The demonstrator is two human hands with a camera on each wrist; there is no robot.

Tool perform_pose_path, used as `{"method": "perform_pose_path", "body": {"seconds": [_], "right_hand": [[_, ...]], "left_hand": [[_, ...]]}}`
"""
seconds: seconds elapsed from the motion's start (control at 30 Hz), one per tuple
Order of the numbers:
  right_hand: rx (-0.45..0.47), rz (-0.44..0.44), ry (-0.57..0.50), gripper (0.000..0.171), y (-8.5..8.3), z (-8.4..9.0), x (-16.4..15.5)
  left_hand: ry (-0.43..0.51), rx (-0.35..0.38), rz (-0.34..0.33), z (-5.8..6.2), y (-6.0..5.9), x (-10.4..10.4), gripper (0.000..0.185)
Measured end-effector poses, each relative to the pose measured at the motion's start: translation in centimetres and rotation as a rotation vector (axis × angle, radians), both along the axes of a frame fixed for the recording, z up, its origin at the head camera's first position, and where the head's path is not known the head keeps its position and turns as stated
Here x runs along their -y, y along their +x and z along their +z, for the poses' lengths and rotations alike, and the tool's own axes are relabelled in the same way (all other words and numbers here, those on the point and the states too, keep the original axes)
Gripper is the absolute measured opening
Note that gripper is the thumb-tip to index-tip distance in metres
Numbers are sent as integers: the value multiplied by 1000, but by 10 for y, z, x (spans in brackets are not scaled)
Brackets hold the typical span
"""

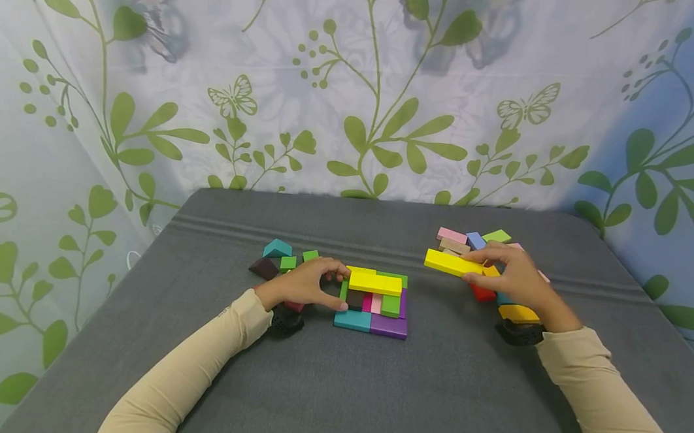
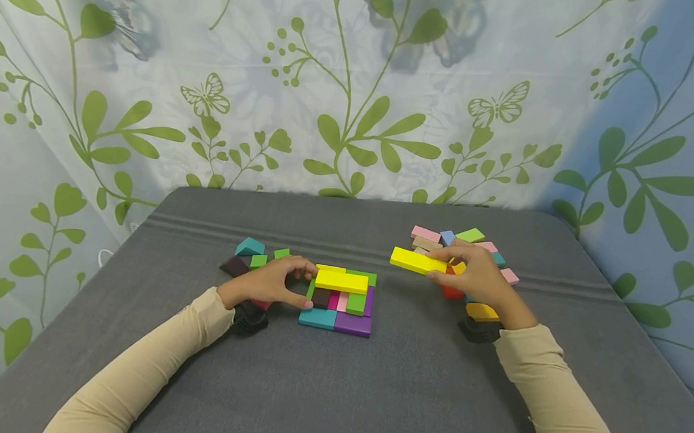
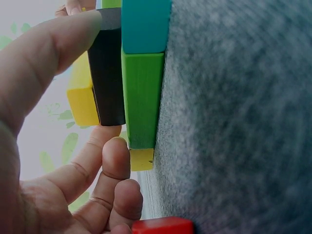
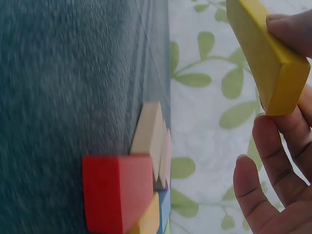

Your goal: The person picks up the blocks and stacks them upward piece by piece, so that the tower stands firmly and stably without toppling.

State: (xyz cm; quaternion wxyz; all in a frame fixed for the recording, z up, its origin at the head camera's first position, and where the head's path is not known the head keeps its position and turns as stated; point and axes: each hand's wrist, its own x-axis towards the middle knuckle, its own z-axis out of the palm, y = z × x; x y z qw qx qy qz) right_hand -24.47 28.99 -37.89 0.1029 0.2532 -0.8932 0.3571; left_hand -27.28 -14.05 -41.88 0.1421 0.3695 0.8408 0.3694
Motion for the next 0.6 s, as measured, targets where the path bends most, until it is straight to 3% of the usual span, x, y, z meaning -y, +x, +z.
{"method": "perform_pose_path", "body": {"seconds": [0.23,0.6], "right_hand": [[75,-4,-28,34,6,-1,19],[25,82,-90,32,15,-13,58]], "left_hand": [[-7,3,-1,0,-1,0,57],[-5,12,-4,0,-1,1,56]]}}
